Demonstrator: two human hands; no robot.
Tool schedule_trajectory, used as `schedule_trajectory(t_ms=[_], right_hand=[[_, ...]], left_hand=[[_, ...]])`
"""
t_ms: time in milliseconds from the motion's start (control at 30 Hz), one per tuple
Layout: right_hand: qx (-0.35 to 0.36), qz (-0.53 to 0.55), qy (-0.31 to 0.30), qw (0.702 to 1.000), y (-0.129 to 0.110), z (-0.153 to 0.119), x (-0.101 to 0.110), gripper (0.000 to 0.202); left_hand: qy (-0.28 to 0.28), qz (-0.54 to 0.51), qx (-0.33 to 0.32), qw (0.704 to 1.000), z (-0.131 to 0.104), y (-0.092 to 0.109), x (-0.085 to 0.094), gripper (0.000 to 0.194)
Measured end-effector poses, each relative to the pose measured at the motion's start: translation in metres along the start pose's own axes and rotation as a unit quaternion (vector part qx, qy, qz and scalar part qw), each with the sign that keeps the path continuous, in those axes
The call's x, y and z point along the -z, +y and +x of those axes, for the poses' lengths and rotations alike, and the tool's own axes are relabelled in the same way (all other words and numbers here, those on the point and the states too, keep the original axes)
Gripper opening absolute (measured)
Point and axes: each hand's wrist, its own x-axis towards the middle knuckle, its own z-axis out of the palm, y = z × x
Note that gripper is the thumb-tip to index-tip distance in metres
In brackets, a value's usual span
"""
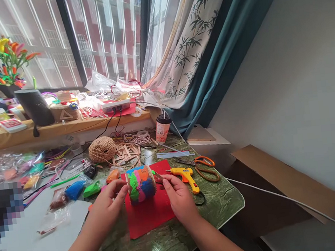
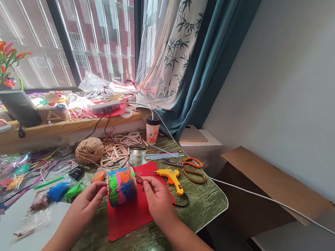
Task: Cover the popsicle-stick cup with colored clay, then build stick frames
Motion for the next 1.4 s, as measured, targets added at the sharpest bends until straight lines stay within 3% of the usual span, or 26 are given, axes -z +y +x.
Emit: schedule_trajectory(t_ms=[100,233,467,533,600,700,767,833,900,1067,1233,1400], right_hand=[[-0.006,0.020,-0.022,1.000,0.000,-0.003,-0.008,0.048],[-0.007,0.053,-0.019,0.998,0.000,-0.011,-0.016,0.046],[-0.023,0.195,0.003,0.981,-0.005,-0.012,-0.030,0.036],[-0.039,0.242,0.006,0.970,-0.010,-0.010,-0.035,0.036],[-0.054,0.266,-0.007,0.962,-0.014,-0.009,-0.038,0.038],[-0.053,0.241,-0.064,0.967,-0.016,-0.011,-0.037,0.039],[0.004,0.158,-0.070,0.985,-0.019,-0.011,-0.030,0.035],[0.108,0.037,-0.042,0.993,-0.025,-0.010,-0.019,0.026],[0.212,-0.081,-0.030,0.973,-0.033,-0.008,-0.006,0.023],[0.378,-0.239,-0.090,0.890,-0.056,-0.004,0.014,0.047],[0.436,-0.325,-0.123,0.830,-0.060,-0.006,0.014,0.059],[0.487,-0.395,-0.140,0.766,-0.063,0.000,0.019,0.062]], left_hand=[[-0.027,-0.134,0.052,0.989,0.000,0.004,-0.017,0.059],[-0.048,-0.161,0.063,0.984,0.001,0.000,-0.023,0.063],[0.030,-0.194,-0.065,0.978,-0.007,-0.010,-0.028,0.058],[0.053,-0.231,-0.071,0.969,-0.007,-0.012,-0.030,0.074],[0.047,-0.274,-0.066,0.958,-0.007,-0.013,-0.029,0.105],[-0.004,-0.312,-0.040,0.949,-0.007,-0.008,-0.026,0.133],[-0.025,-0.320,-0.023,0.947,-0.008,-0.004,-0.023,0.130],[-0.021,-0.314,-0.023,0.949,-0.009,-0.003,-0.021,0.121],[-0.003,-0.305,-0.043,0.951,-0.011,-0.002,-0.020,0.115],[0.022,-0.302,-0.078,0.950,-0.018,0.004,-0.024,0.112],[0.013,-0.305,-0.074,0.949,-0.024,0.010,-0.030,0.118],[-0.029,-0.308,-0.096,0.946,-0.020,-0.001,-0.025,0.114]])
